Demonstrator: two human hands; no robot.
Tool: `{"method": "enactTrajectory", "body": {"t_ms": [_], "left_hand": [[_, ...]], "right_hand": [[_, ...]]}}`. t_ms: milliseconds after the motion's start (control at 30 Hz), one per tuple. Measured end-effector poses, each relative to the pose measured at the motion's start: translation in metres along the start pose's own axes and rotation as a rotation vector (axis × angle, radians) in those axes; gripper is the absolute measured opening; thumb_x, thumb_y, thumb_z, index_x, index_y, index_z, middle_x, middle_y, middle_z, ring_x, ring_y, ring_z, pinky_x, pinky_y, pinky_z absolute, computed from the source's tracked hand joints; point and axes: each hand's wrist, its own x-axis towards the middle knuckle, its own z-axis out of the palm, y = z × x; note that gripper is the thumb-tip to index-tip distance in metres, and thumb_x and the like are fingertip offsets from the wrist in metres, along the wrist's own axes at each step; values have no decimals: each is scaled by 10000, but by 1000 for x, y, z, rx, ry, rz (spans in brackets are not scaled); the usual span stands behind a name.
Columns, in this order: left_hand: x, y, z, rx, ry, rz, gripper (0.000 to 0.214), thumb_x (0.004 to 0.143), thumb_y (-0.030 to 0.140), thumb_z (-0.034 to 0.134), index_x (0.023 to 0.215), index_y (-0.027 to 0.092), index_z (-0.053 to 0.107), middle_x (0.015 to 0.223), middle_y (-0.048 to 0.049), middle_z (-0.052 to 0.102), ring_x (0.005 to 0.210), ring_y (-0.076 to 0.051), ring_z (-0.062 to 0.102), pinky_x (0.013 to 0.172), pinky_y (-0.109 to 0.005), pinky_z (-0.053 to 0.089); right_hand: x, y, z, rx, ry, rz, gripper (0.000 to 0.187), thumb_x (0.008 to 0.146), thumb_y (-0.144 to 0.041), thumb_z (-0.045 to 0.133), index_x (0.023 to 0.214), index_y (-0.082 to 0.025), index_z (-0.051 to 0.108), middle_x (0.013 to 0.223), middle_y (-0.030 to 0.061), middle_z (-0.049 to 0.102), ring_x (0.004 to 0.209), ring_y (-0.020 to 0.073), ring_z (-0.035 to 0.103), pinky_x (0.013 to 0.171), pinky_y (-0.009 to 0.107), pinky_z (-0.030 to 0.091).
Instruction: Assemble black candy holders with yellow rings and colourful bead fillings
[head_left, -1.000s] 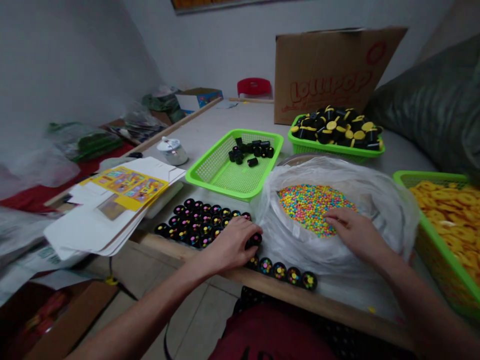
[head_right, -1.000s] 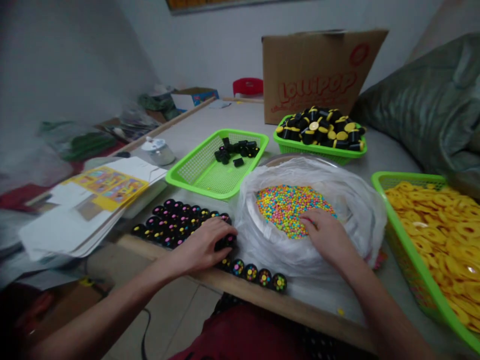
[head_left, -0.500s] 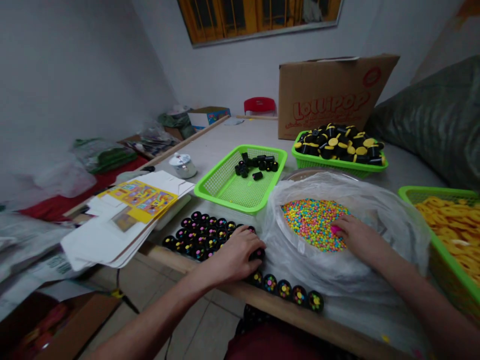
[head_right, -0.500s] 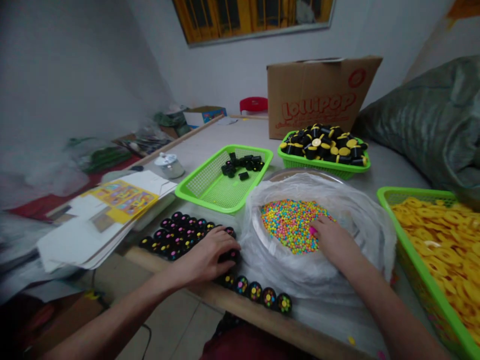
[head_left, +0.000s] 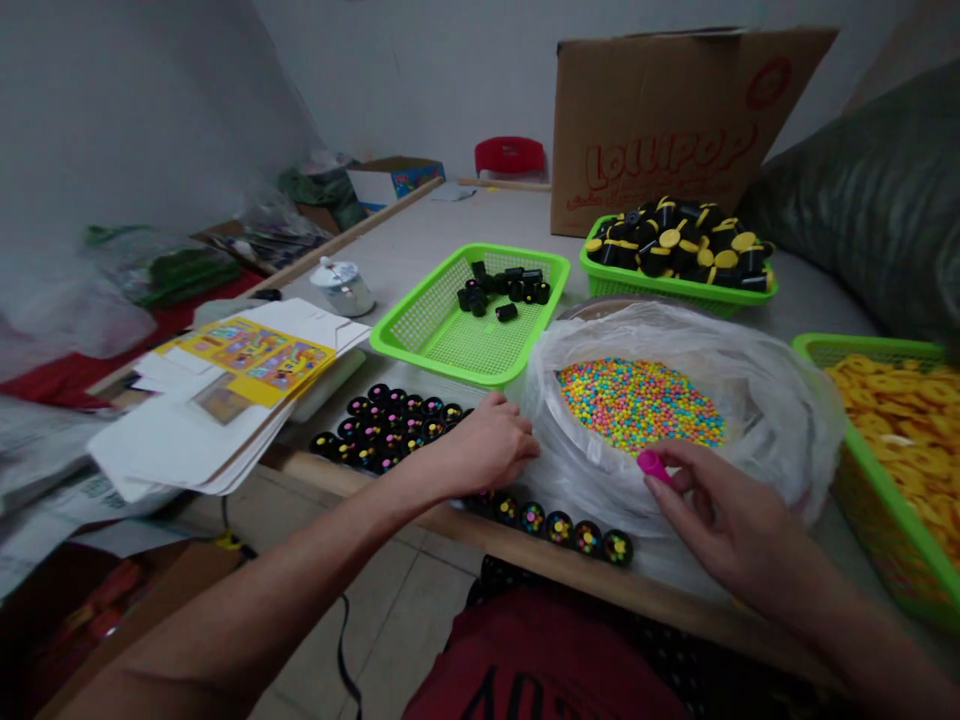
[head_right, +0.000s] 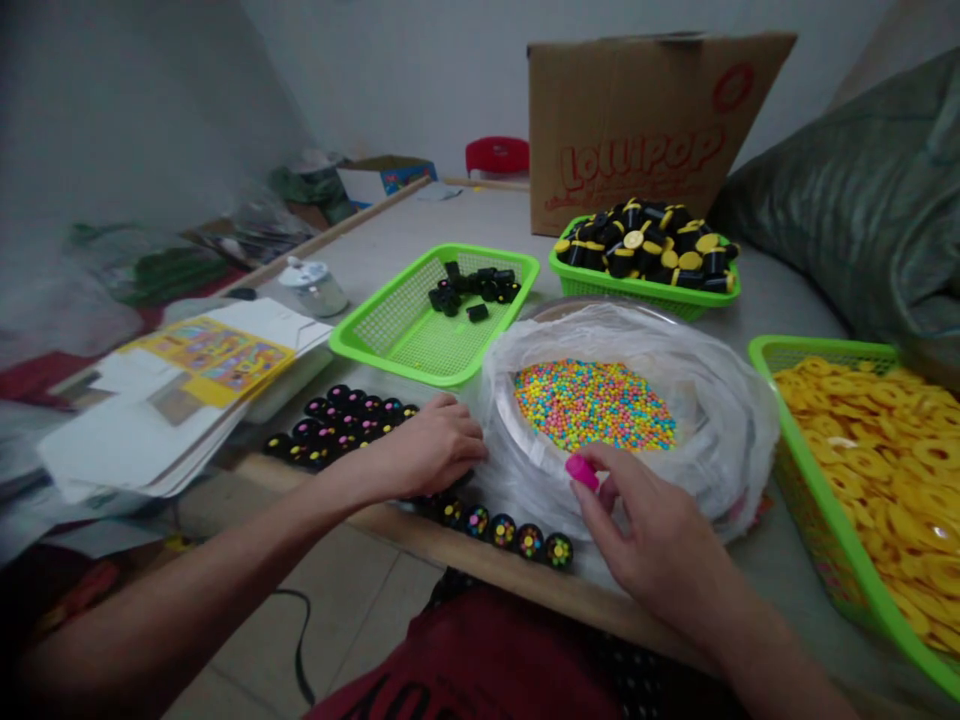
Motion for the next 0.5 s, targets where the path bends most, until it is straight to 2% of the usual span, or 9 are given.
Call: {"method": "enactTrajectory", "body": {"t_ms": [100,200,267,333,400,500], "left_hand": [[17,0,8,-4,-53,-13,179,755,102,486,749,172,651,738,-71,651,774,-223,567,834,-380,359],[31,-4,23,-25,-71,-36,261,764,78,445,943,109,632,937,-141,660,859,-247,597,848,-370,402],[39,-9,34,-69,-69,-18,346,772,67,412,1073,74,584,1121,-182,614,1018,-265,573,926,-372,397],[46,-16,45,-117,-61,3,395,798,73,377,1161,78,533,1241,-177,560,1157,-258,510,1005,-379,367],[50,-22,51,-124,-54,6,387,822,94,366,1175,100,525,1262,-161,558,1203,-250,482,1038,-395,354],[54,-29,54,-48,-58,16,344,846,123,369,1133,82,555,1227,-196,581,1173,-277,514,1030,-441,371]], "right_hand": [[-18,-14,-2,-5,-80,-4,245,902,-361,453,1100,-234,522,730,12,642,548,138,586,520,253,453],[-33,-11,2,-31,-216,8,207,907,-342,438,1050,-237,545,796,24,662,647,156,622,562,258,471],[-39,-2,9,-62,-302,35,206,913,-315,413,1014,-228,569,908,55,673,794,189,639,659,289,496],[-42,12,17,-100,-373,85,235,920,-296,383,977,-215,596,958,79,671,877,222,631,755,344,498],[-42,27,25,-137,-420,161,281,927,-299,355,959,-195,614,945,105,677,879,249,634,799,393,491],[-40,48,32,-152,-399,228,316,917,-314,365,1024,-163,621,989,153,678,938,287,633,839,425,481]]}}
